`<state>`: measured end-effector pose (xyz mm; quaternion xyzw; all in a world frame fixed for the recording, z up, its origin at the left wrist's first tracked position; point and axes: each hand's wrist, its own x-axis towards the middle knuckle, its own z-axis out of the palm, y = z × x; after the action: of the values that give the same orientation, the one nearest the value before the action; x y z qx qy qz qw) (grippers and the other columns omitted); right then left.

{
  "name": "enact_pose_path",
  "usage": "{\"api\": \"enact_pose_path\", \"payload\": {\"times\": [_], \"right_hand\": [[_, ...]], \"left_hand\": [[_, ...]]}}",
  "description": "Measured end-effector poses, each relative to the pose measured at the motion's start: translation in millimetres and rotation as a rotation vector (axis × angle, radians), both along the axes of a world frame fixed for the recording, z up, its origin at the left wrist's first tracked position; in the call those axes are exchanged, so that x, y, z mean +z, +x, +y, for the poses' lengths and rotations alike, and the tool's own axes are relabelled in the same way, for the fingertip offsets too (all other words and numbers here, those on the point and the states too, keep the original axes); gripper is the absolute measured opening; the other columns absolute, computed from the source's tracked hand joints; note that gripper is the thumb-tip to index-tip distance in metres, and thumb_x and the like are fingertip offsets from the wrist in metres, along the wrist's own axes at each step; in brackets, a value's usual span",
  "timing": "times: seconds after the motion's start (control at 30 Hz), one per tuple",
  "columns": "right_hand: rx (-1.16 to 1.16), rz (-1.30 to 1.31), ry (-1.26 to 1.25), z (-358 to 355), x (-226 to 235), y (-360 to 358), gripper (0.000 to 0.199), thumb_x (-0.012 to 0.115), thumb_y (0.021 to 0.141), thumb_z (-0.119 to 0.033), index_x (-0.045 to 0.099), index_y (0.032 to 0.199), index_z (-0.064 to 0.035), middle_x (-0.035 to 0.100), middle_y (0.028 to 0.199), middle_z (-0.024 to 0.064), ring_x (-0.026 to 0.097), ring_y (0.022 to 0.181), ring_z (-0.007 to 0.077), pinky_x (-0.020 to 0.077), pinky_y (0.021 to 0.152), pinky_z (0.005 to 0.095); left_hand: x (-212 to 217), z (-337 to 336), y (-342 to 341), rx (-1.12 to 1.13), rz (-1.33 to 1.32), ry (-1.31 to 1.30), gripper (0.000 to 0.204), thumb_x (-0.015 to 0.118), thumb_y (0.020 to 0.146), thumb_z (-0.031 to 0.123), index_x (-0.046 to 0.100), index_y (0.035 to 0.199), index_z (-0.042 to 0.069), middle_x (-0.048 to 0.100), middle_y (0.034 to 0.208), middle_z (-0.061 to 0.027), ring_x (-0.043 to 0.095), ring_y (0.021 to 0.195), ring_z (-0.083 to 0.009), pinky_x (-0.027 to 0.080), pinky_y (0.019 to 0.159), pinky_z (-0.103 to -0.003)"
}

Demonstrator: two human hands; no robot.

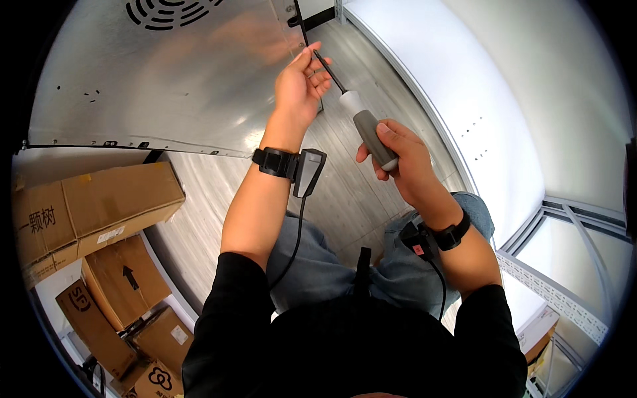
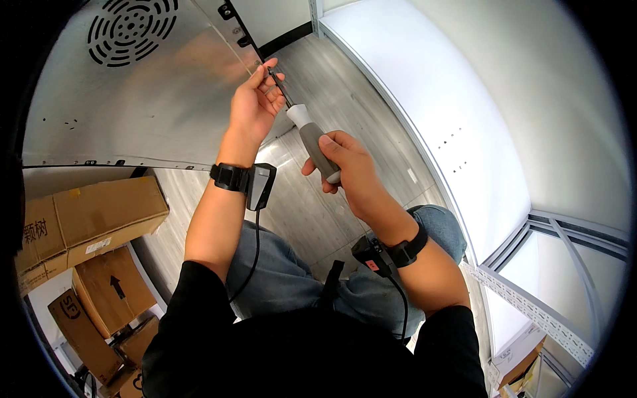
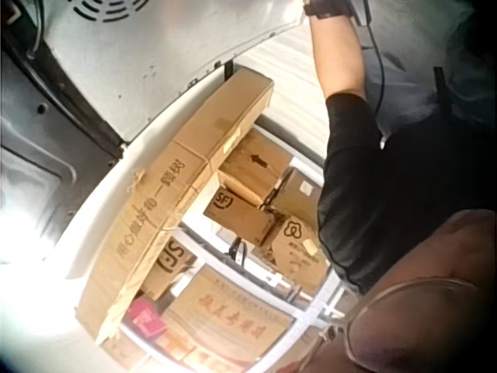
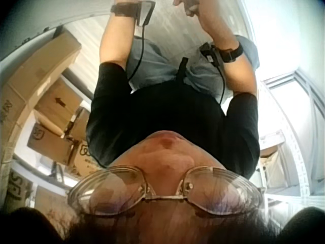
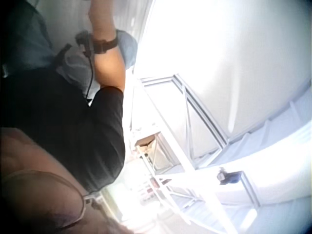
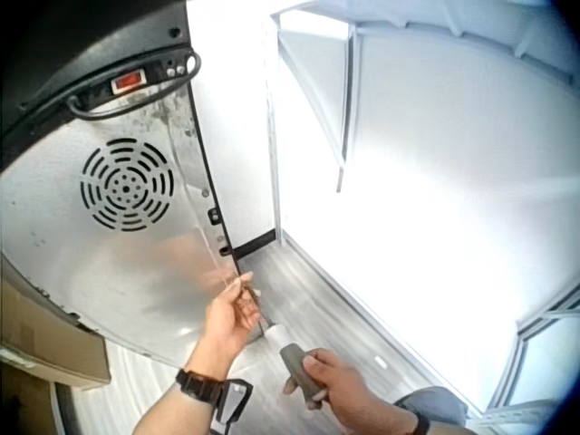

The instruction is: The person uses a screwdriver to fasten screws into the back panel of a white appliance. They repeatedly insert and tighten screws at various points along the metal casing.

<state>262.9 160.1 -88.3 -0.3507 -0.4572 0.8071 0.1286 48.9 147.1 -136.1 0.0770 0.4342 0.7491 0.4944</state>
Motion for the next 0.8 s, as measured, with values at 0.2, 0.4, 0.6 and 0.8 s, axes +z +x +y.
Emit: {"api": "enact_pose_path", "payload": {"times": [0.2,0.4,0.6,0.8], "right_hand": [[0.002,-0.027,0.02,4.8,5.1,-1.1,0.031,0.048,0.092,-0.033,0.053,0.102,-0.0038,0.063,0.075,0.0082,0.043,0.047,0.0084,0.033,0.044,0.0221],[-0.094,-0.181,0.215,61.4,37.8,28.2,0.039,0.062,0.083,-0.03,0.052,0.108,-0.0024,0.06,0.078,0.0057,0.04,0.047,0.006,0.0276,0.04,0.0195],[-0.13,-0.123,0.391,147.5,46.4,134.0,0.026,0.059,0.085,-0.022,0.06,0.1,0.0002,0.064,0.075,0.0087,0.046,0.045,0.0052,0.0362,0.04,0.0166],[-0.459,-0.083,0.289,162.8,-37.6,237.3,0.027,0.056,0.089,-0.021,0.055,0.107,-0.0009,0.064,0.076,0.0097,0.049,0.05,0.0065,0.0365,0.045,0.0178]], "left_hand": [[4.4,-3.7,12.8,-0.062,0.033,-0.032,0.03,0.042,0.098,0.024,0.054,0.117,0.005,0.063,0.087,-0.0045,0.059,0.066,-0.0118,0.048,0.059,-0.023],[18.9,29.0,42.9,-0.134,0.094,-0.002,0.027,0.045,0.097,0.024,0.055,0.113,0.004,0.063,0.088,-0.0037,0.06,0.071,-0.0108,0.048,0.06,-0.023],[22.2,105.3,115.9,-0.389,0.315,0.004,0.028,0.049,0.095,0.025,0.057,0.11,0.003,0.064,0.093,-0.0054,0.059,0.081,-0.0141,0.046,0.069,-0.025],[-51.9,181.1,203.0,-0.614,0.585,-0.107,0.022,0.055,0.091,0.019,0.062,0.107,0.006,0.064,0.094,-0.0048,0.06,0.083,-0.0125,0.047,0.071,-0.025]]}}
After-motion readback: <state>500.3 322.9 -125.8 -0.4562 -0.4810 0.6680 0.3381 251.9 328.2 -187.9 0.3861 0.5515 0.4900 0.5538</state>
